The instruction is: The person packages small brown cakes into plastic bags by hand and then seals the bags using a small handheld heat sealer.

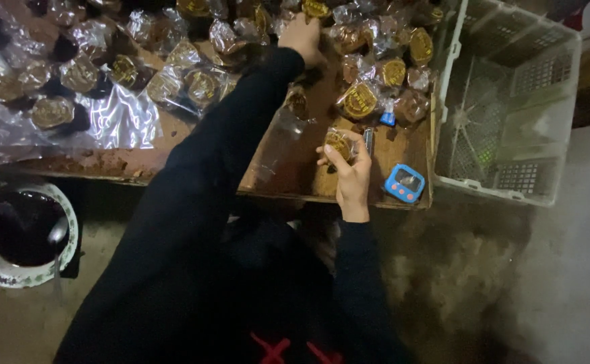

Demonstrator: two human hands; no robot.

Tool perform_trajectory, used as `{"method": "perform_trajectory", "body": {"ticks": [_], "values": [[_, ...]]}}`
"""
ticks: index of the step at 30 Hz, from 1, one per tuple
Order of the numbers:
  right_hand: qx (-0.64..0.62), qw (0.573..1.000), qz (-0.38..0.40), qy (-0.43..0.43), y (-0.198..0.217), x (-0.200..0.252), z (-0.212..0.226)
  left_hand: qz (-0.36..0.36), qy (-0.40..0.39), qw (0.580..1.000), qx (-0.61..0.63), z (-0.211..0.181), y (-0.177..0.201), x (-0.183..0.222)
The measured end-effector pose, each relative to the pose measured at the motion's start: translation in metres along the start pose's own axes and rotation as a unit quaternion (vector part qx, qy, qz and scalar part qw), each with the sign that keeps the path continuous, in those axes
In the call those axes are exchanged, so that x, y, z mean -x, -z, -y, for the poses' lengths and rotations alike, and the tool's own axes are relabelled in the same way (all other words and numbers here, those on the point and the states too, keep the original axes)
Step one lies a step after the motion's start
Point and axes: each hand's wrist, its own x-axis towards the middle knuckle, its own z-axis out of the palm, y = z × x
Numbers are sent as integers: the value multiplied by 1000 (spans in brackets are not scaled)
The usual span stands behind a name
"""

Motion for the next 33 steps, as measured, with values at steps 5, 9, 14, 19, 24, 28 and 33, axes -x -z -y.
{"method": "perform_trajectory", "body": {"ticks": [5, 9, 14, 19, 24, 28, 33], "values": [[38, 999, 17, -5, 2, 1, -1, -57, -49, 993, -87, -57, 22, 10], [66, 997, -8, 25, 12, -6, -15, -157, 64, 979, -113, -73, -21, -32], [142, 984, 18, 107, 18, -11, -19, -37, 245, 963, 107, -91, 5, -45], [95, 993, -14, 63, -1, -2, 5, 15, 123, 974, 191, -75, 48, -2], [67, 992, -110, -1, 3, -5, -6, -28, 57, 967, 248, -58, 91, 86], [7, 993, -114, 20, -1, -8, -7, -92, -46, 939, 329, -59, 113, 152], [-91, 983, -159, -18, 8, -10, -15, -38, -168, 951, 256, -72, 88, 158]]}}
